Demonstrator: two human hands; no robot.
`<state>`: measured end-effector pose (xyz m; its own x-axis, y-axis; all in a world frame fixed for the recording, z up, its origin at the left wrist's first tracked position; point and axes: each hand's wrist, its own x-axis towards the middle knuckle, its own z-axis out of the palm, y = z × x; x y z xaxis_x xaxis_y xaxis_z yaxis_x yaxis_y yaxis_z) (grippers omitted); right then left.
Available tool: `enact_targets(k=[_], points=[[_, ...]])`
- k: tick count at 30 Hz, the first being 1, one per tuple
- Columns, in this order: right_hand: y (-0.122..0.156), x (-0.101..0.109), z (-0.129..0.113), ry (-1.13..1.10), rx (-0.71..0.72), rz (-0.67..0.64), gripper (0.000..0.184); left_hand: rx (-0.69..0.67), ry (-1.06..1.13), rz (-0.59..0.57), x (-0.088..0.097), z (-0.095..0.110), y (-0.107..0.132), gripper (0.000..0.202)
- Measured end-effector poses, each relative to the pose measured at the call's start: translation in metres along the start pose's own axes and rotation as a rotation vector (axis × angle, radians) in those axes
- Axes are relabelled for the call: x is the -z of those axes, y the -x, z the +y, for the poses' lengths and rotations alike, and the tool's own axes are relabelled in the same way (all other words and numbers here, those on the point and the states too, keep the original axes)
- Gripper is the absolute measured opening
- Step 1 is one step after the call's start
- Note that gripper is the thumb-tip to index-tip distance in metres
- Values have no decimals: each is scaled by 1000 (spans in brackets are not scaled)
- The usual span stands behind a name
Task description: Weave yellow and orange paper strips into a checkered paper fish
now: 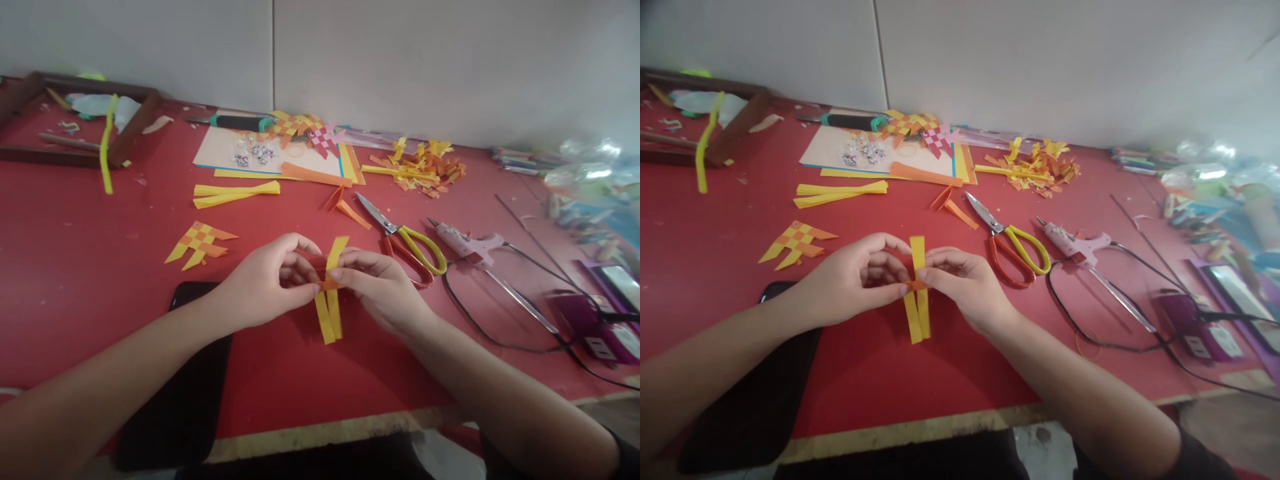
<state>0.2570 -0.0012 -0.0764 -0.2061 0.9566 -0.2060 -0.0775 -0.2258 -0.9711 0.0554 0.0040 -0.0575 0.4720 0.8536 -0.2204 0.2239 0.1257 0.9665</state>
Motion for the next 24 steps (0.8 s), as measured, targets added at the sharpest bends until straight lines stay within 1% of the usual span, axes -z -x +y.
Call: enact_targets(k=[3,7,13,18,24], points=[[0,0,1,14,0,-3,10,-20,-18,18,-1,-1,0,34],[0,-1,1,26,-17,10,13,-33,-29,35,-2,-2,1,33],[2,-1,-2,91,-21,-27,14,-45,-26,44,-2,-4,0,32],[3,0,-4,138,-23,-57,14,-26,-40,18,-1,-4,-1,33],[3,0,-3,227,39,-80,15,3,-30,-18,1,-4,0,35]])
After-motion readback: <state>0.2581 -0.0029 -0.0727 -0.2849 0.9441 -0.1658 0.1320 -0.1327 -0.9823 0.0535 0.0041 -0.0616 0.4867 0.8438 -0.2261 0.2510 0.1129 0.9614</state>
